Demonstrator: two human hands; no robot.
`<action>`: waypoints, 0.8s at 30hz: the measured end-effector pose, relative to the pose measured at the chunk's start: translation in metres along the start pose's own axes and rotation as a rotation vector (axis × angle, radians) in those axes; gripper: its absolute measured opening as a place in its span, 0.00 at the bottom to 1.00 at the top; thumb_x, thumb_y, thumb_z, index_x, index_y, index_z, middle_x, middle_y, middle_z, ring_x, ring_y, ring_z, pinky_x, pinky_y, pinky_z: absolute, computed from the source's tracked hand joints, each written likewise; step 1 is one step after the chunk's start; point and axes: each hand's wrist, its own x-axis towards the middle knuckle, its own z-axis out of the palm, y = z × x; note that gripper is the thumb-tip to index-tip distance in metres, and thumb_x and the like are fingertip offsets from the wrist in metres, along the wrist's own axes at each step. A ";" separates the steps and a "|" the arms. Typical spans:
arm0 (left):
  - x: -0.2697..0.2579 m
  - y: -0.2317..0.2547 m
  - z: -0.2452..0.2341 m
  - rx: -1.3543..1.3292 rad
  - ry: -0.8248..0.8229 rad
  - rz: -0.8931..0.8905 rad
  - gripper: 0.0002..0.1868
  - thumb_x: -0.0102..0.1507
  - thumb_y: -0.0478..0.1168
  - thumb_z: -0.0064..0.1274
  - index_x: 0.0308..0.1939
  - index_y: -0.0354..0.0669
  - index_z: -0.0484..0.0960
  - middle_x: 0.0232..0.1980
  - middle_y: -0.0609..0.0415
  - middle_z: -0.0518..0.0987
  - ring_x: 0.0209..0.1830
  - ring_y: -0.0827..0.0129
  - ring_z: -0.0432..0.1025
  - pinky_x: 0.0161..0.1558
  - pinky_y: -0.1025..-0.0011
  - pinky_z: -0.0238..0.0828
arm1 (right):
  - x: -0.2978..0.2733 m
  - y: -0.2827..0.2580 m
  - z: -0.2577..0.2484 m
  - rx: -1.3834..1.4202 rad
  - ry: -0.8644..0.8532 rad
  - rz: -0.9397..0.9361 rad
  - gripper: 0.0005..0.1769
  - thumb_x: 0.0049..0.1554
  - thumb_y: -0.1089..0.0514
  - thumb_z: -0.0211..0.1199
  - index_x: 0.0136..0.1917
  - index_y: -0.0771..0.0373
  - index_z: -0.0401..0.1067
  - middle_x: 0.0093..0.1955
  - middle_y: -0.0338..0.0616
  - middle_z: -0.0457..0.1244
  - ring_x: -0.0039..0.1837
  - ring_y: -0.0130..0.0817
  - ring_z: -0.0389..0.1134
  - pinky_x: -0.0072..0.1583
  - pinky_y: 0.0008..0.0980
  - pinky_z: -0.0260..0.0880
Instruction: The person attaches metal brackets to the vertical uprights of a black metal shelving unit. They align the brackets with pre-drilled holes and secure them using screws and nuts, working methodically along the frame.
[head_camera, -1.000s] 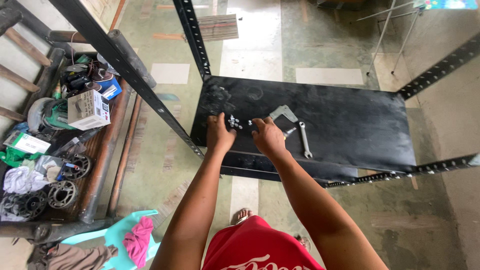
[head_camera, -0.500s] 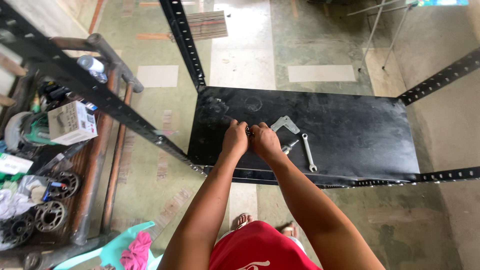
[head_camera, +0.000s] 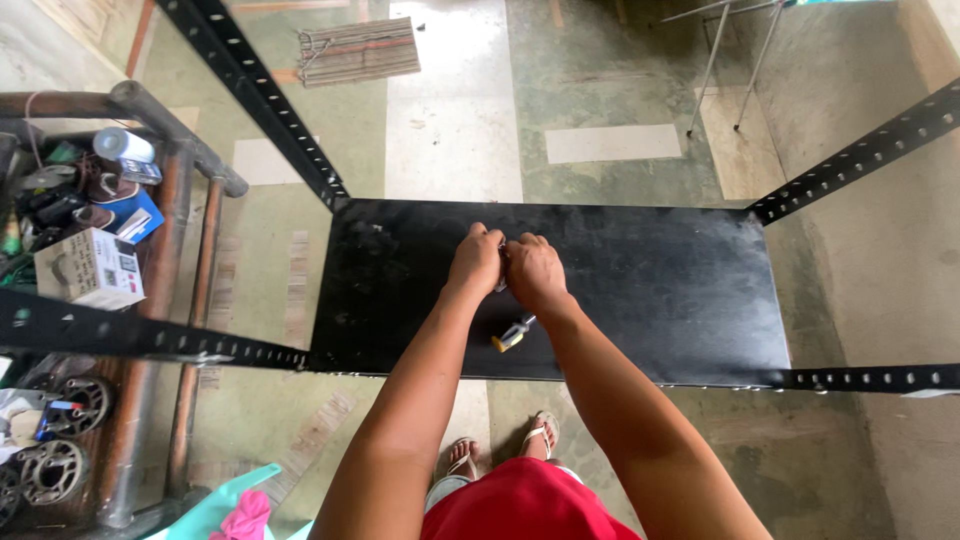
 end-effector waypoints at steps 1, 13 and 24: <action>0.005 0.006 0.005 -0.017 0.012 0.016 0.07 0.64 0.33 0.49 0.42 0.41 0.82 0.48 0.38 0.75 0.47 0.43 0.74 0.49 0.54 0.73 | -0.001 0.009 -0.004 0.012 0.016 0.002 0.05 0.54 0.60 0.61 0.43 0.59 0.77 0.48 0.48 0.66 0.56 0.50 0.67 0.59 0.45 0.68; 0.029 0.034 0.046 -0.113 -0.027 0.127 0.19 0.54 0.33 0.60 0.50 0.39 0.83 0.49 0.37 0.76 0.48 0.43 0.75 0.50 0.56 0.73 | -0.023 0.047 -0.036 0.205 0.156 0.236 0.14 0.54 0.59 0.60 0.53 0.60 0.79 0.51 0.49 0.67 0.59 0.51 0.67 0.61 0.46 0.68; 0.000 0.030 0.022 -0.130 -0.059 0.171 0.23 0.54 0.29 0.57 0.55 0.42 0.83 0.52 0.41 0.75 0.52 0.45 0.73 0.53 0.56 0.72 | -0.047 0.020 -0.045 0.031 0.012 0.554 0.23 0.48 0.49 0.74 0.54 0.59 0.75 0.58 0.50 0.64 0.65 0.49 0.64 0.65 0.43 0.66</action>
